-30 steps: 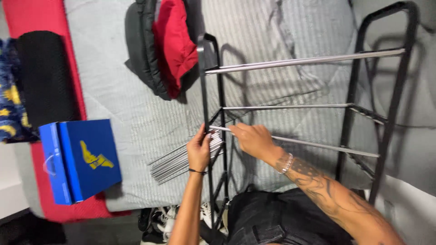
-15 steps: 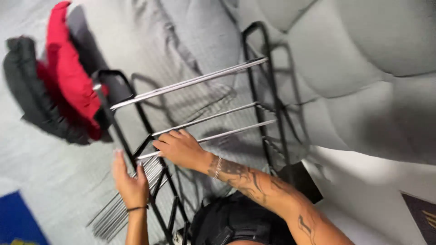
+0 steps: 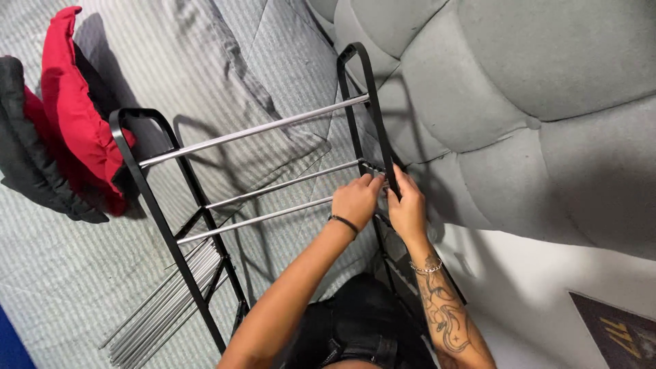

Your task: The person assembles a black metal shoe rack by inserting multiple silver horizontal rods into the frame slots. They repeatedly pick up rods from the bed, insert them into the rack, and adjust the rack's position while seated on the floor.

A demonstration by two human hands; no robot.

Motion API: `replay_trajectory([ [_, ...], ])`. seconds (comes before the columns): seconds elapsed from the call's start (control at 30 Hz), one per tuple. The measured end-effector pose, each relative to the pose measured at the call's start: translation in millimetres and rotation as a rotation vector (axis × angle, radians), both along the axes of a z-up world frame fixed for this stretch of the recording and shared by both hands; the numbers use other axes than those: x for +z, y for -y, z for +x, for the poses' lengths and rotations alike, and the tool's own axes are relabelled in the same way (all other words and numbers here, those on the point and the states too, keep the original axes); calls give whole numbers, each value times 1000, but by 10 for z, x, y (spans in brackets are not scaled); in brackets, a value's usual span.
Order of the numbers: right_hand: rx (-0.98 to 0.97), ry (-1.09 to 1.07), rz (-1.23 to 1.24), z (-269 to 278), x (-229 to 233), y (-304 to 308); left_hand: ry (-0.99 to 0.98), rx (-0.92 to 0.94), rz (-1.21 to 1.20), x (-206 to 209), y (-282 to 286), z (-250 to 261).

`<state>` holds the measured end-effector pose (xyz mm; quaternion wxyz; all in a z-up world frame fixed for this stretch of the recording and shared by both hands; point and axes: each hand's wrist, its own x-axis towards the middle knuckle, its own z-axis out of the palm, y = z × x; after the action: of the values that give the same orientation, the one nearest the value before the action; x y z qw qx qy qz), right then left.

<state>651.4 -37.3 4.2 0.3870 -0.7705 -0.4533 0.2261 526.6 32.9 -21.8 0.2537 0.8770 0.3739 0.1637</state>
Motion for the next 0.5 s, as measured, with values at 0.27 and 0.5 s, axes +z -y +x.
replay_trajectory([
  [0.27, -3, -291, 21, 157, -235, 95, -16, -76, 19, 193, -32, -115],
  [0.5, -78, -414, -23, 44, -167, 111, 42, 25, 67, -38, -55, -81],
])
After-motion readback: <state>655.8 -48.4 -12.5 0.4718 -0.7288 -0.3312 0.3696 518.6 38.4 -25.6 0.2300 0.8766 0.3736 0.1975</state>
